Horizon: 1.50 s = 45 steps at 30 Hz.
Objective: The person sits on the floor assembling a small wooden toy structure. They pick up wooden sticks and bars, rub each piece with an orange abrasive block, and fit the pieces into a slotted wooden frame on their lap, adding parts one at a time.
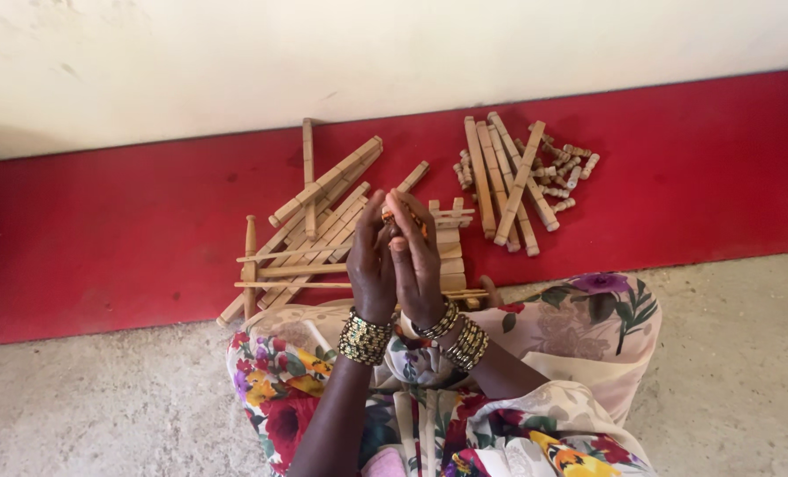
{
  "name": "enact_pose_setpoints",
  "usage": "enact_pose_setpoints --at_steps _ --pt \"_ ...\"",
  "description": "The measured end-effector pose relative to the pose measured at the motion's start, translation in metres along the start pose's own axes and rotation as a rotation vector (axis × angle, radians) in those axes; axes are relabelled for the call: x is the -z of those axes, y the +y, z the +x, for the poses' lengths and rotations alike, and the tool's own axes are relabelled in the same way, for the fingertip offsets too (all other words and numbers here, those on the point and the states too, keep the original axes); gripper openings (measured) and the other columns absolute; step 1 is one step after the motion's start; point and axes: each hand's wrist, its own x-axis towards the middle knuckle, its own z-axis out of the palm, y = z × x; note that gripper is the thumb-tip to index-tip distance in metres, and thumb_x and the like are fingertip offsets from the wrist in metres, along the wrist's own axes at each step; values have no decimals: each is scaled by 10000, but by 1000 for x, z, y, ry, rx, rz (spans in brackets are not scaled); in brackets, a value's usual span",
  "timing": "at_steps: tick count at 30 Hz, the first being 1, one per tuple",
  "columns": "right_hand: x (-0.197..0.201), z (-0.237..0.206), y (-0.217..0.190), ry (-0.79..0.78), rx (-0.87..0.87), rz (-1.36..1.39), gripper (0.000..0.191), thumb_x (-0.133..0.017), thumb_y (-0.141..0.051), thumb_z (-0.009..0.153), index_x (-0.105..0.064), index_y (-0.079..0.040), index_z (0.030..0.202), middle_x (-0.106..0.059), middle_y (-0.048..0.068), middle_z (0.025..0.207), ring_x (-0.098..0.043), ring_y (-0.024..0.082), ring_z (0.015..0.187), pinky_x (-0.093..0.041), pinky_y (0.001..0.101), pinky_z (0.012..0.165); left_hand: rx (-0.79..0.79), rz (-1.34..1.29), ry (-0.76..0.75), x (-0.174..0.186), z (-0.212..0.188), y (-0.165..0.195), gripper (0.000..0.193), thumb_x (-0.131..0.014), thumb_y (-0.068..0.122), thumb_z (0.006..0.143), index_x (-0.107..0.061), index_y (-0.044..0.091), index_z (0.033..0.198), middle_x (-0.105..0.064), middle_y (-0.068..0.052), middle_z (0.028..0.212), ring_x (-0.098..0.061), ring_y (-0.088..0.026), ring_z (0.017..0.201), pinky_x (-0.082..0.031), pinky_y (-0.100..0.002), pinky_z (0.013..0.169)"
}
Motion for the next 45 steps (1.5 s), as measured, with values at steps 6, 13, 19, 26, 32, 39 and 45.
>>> enact_pose_setpoints --at_steps 6,13,19,26,32,39,45 --pt "-3 14 11 69 -3 77 383 -382 -199 1159 -475 -126 1524 -549 119 1511 -570 241 1392 -549 382 1161 52 131 31 0 4 -20 288 -651 5 991 -595 35 1272 -698 -135 1170 -748 -238 1072 -647 -349 850" --pt "10 15 14 96 122 -36 370 -496 21 1065 -603 -99 1399 -611 101 1380 -668 200 1219 -628 285 976 -55 99 104 -9 -6 -25 341 -718 -6 934 -506 5 1201 -671 -198 1216 -705 -300 1162 -646 -379 960" --pt "8 10 46 49 -65 156 374 -544 66 1050 -632 -81 1382 -680 111 1294 -686 156 1029 -599 268 833 -120 67 -25 7 9 -26 586 -693 -5 961 -396 16 1466 -666 -201 1265 -708 -276 1148 -656 -351 929" --pt "-2 6 49 82 63 -35 502 -499 92 1054 -518 -123 1507 -584 128 1448 -652 220 1245 -624 321 975 -108 199 -106 19 10 -20 460 -579 -43 1007 -509 53 1452 -642 -209 1329 -750 -235 1028 -671 -299 770" --pt "-13 -24 68 10 -12 -196 594 -432 86 995 -371 -78 1564 -491 218 1499 -655 320 1130 -637 370 868 -72 225 30 15 8 -27 376 -657 39 1043 -533 71 1396 -698 -139 1240 -754 -204 1037 -678 -281 795" --pt "-10 -11 74 -117 -296 -243 508 -503 8 1064 -429 -98 1554 -615 155 1296 -721 229 870 -616 370 759 -51 280 47 16 17 -36 474 -772 107 920 -599 125 1361 -655 -151 1172 -724 -174 920 -648 -271 708" --pt "-8 -5 37 -7 -5 -10 568 -399 65 1013 -394 -92 1559 -481 214 1516 -669 253 1142 -608 326 802 8 203 74 15 19 -28 344 -726 87 983 -625 111 1311 -668 -85 1211 -747 -156 948 -672 -225 725"
